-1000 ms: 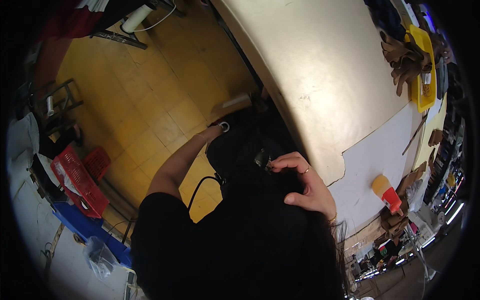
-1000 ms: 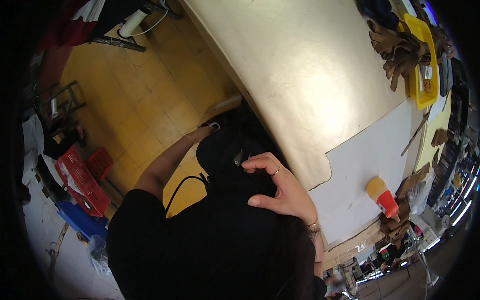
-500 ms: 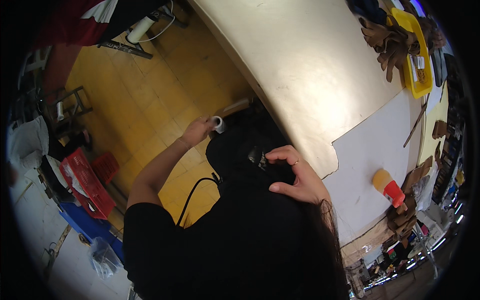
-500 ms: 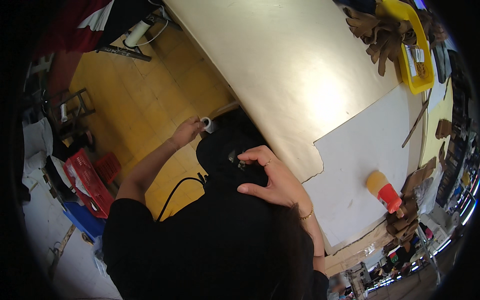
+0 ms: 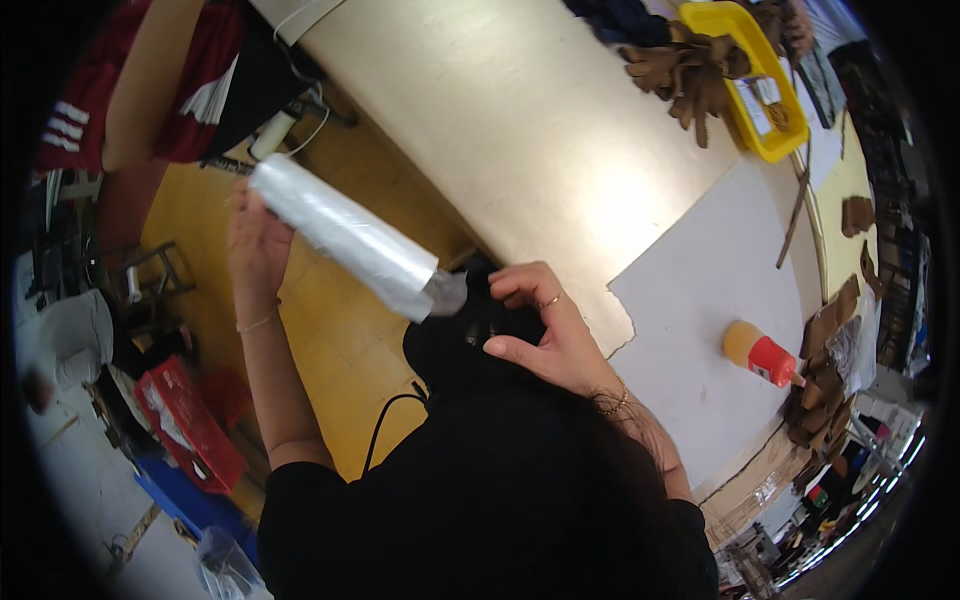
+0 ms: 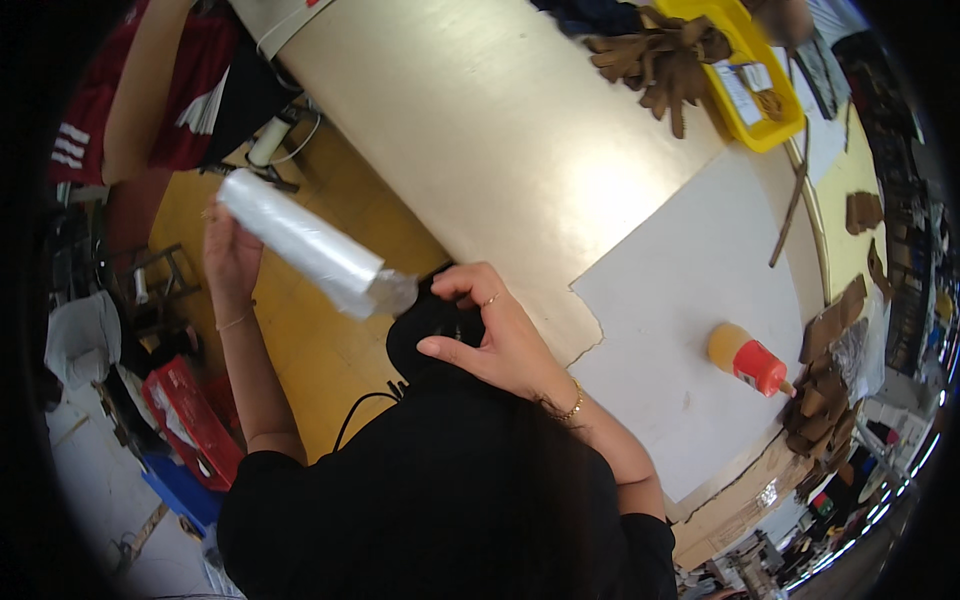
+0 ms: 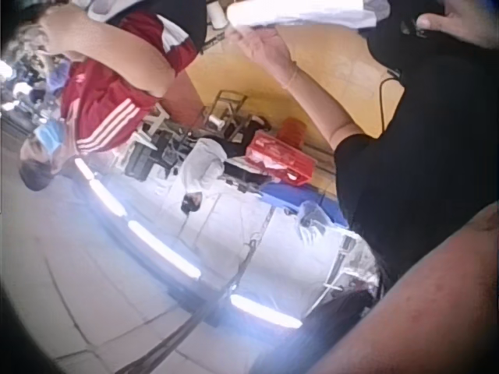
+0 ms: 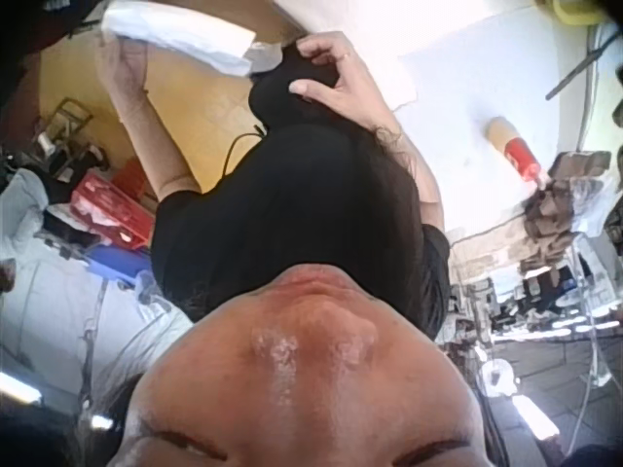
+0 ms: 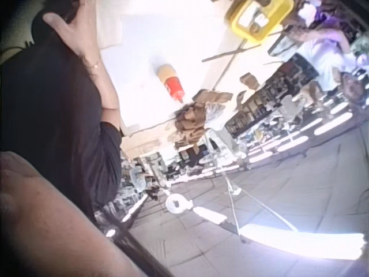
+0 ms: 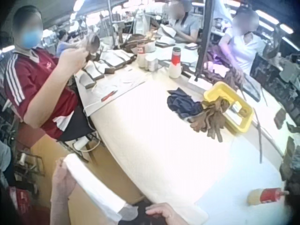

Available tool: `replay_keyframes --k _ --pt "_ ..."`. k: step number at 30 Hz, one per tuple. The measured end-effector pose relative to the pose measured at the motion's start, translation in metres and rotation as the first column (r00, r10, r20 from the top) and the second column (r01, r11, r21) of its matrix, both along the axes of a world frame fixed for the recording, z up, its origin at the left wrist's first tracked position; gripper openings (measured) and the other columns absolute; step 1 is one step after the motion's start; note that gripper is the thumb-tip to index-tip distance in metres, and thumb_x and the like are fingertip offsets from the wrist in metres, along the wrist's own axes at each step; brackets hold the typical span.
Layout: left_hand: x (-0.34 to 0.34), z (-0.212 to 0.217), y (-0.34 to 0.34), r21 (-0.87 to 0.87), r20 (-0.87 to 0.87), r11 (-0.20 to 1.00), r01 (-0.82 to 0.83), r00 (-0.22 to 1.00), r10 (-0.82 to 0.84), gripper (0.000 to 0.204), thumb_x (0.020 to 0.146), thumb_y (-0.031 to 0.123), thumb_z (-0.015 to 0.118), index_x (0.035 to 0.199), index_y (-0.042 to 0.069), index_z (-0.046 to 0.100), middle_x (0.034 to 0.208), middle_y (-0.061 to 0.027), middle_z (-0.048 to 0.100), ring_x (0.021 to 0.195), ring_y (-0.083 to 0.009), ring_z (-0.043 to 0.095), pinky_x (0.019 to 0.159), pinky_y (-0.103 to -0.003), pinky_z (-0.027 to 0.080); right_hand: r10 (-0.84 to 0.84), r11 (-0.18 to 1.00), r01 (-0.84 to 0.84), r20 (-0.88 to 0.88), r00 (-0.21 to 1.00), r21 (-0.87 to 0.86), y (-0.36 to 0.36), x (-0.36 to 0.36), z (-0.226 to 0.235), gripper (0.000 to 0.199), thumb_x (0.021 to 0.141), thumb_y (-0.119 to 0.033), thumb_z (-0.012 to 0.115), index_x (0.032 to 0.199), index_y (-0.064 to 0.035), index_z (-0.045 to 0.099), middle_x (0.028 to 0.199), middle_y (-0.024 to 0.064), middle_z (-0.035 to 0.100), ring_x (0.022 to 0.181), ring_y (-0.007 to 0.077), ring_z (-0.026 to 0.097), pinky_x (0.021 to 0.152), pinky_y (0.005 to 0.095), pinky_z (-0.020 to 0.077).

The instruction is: The person applies glue from a red-capped bottle to the edges of a brown leather pouch. They then retrieve a plastic bag, open it, and pour the remaining glue into the bag, sealing it afterward.

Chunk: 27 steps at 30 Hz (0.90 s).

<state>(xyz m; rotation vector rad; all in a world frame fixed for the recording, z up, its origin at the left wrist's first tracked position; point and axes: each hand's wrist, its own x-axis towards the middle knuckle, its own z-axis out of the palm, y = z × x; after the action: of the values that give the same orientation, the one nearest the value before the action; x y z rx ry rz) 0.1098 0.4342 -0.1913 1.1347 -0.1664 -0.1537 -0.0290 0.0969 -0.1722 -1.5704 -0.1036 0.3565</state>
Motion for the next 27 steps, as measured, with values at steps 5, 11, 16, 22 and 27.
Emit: replay_keyframes --k 5,11,16,22,27 --pt "-0.006 0.036 -0.074 -0.262 -0.073 0.964 -0.051 0.997 0.033 0.037 0.103 0.022 0.044 0.138 0.01 0.039 0.129 -0.0129 0.055 0.119 -0.0268 0.054 0.096 -0.043 0.052 -0.285 0.897 0.273 -0.02 0.958 0.348 -0.01 0.009 0.015 0.093 0.069 -0.048 0.085 0.138 -0.0059 0.038 0.139 0.0089 0.038 0.128 0.0232 0.041 0.108 0.0384 0.0348" --pt "-0.028 0.02 -0.18 -0.34 -0.032 0.926 0.166 0.982 -0.188 0.014 0.098 0.012 0.053 0.111 0.011 0.049 0.128 -0.0091 0.053 0.117 -0.0209 0.055 0.094 -0.044 0.054 -0.548 0.597 0.626 -0.316 0.775 0.502 -0.055 0.006 0.02 0.026 0.092 -0.021 0.068 0.111 -0.0062 0.057 0.104 0.0026 0.063 0.1 0.0132 0.06 0.092 0.0318 0.0486" --pt "-0.042 -0.015 -0.224 -0.138 0.006 0.99 0.03 1.0 -0.03 0.013 0.093 0.002 0.06 0.1 0.009 0.051 0.124 -0.0047 0.054 0.113 -0.0167 0.055 0.095 -0.034 0.049 -0.545 0.459 0.731 -0.49 0.68 0.505 -0.091 -0.011 0.012 0.021 0.095 -0.017 0.063 0.108 -0.0063 0.051 0.085 0.0018 0.059 0.065 0.0113 0.059 0.056 0.0274 0.0525" --pt "-0.049 -0.042 -0.207 0.296 0.068 0.939 0.174 0.977 -0.203 0.02 0.091 0.0 0.062 0.102 0.004 0.045 0.133 -0.0145 0.043 0.115 -0.0179 0.052 0.096 -0.031 0.045 -0.675 0.595 0.78 -0.406 0.616 0.194 -0.096 -0.047 -0.017 0.038 0.094 -0.016 0.063 0.122 -0.002 0.043 0.087 0.0033 0.06 0.062 0.0075 0.056 0.048 0.024 0.046" --pt "-0.051 -0.017 -0.204 0.051 -0.271 0.974 0.223 0.941 -0.201 0.034 0.093 0.012 0.063 0.117 0.003 0.04 0.126 -0.0167 0.047 0.105 -0.0195 0.057 0.087 -0.03 0.05 -0.722 0.51 0.838 -0.432 0.54 0.196 -0.099 -0.058 -0.022 0.037 0.092 -0.016 0.065 0.12 -0.0003 0.046 0.084 0.0012 0.059 0.059 0.0055 0.052 0.047 0.0219 0.0422"
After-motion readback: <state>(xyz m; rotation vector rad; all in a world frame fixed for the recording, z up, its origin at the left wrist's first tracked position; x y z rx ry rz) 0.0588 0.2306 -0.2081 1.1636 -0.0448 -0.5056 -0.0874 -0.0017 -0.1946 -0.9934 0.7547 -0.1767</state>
